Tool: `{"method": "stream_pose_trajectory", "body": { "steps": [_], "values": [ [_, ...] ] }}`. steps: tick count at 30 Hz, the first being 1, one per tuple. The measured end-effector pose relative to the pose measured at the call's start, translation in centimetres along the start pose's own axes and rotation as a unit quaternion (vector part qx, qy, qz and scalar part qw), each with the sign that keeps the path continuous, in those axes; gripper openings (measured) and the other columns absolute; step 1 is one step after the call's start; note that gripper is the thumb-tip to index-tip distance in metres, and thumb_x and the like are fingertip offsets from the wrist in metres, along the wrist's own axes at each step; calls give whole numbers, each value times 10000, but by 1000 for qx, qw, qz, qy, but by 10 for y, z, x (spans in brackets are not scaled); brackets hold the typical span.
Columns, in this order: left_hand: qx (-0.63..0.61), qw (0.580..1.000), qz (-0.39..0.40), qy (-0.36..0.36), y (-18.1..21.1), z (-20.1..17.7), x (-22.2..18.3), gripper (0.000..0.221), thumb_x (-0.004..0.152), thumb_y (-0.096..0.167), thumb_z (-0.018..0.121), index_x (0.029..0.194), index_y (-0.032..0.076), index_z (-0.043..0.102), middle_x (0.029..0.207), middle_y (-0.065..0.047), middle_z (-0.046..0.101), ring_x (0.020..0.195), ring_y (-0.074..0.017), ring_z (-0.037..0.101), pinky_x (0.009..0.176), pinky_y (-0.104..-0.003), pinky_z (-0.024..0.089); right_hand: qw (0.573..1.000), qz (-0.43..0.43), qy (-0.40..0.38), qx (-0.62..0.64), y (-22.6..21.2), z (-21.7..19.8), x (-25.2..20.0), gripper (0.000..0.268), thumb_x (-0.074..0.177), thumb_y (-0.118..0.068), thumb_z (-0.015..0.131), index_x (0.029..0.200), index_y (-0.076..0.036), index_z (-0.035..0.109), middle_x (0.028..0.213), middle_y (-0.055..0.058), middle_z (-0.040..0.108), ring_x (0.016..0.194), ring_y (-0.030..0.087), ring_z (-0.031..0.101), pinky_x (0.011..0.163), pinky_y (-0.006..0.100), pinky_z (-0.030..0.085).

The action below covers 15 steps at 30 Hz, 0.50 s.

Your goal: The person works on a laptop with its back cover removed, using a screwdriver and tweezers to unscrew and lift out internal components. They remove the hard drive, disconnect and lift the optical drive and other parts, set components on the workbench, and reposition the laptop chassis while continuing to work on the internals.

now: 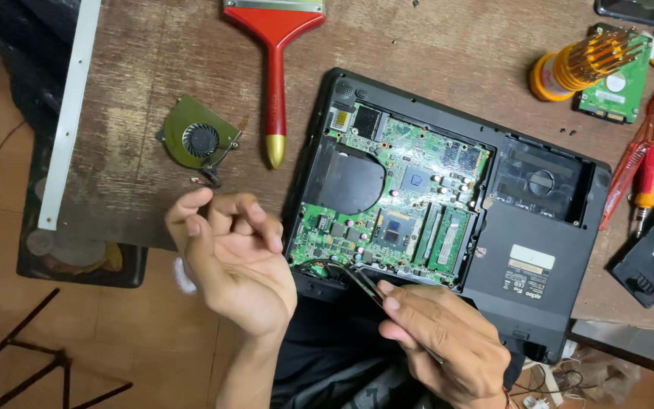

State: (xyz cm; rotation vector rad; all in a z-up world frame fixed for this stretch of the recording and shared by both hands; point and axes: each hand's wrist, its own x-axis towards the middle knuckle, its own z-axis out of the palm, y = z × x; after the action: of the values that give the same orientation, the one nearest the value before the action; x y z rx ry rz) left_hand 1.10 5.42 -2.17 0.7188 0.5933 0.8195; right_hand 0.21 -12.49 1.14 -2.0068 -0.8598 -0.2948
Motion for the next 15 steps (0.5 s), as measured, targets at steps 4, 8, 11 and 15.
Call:
{"method": "stream_pose_trajectory", "body": {
  "steps": [4,8,11,15],
  "values": [
    [-33,996,-80,2,5,-3,9,247,1004,377,524,1090,146,547,790,-100,517,599,-165,437,533,-262,350,1000,14,19,13,-5,7,2,161,897,-94,675,993,34,686,882,155,771,768,250,810,687,281,680],
    [-33,995,-88,-21,5,-4,10,258,1009,375,509,1083,129,535,769,-118,524,500,-171,396,520,-270,344,999,11,23,21,-1,8,0,158,903,-102,666,985,33,681,857,149,760,773,272,817,684,280,673],
    [-26,996,-77,-37,6,-4,8,246,1023,361,497,1082,126,537,764,-121,523,517,-170,403,529,-271,355,999,23,29,12,-3,7,0,152,904,-107,668,984,20,685,857,139,763,781,268,821,687,283,676],
    [11,997,-47,-53,8,0,5,233,1023,356,500,1067,129,528,752,-124,531,508,-177,395,514,-267,358,999,9,38,10,4,6,-2,153,910,-99,664,995,27,681,907,181,776,777,260,825,673,276,676]
  ]
}}
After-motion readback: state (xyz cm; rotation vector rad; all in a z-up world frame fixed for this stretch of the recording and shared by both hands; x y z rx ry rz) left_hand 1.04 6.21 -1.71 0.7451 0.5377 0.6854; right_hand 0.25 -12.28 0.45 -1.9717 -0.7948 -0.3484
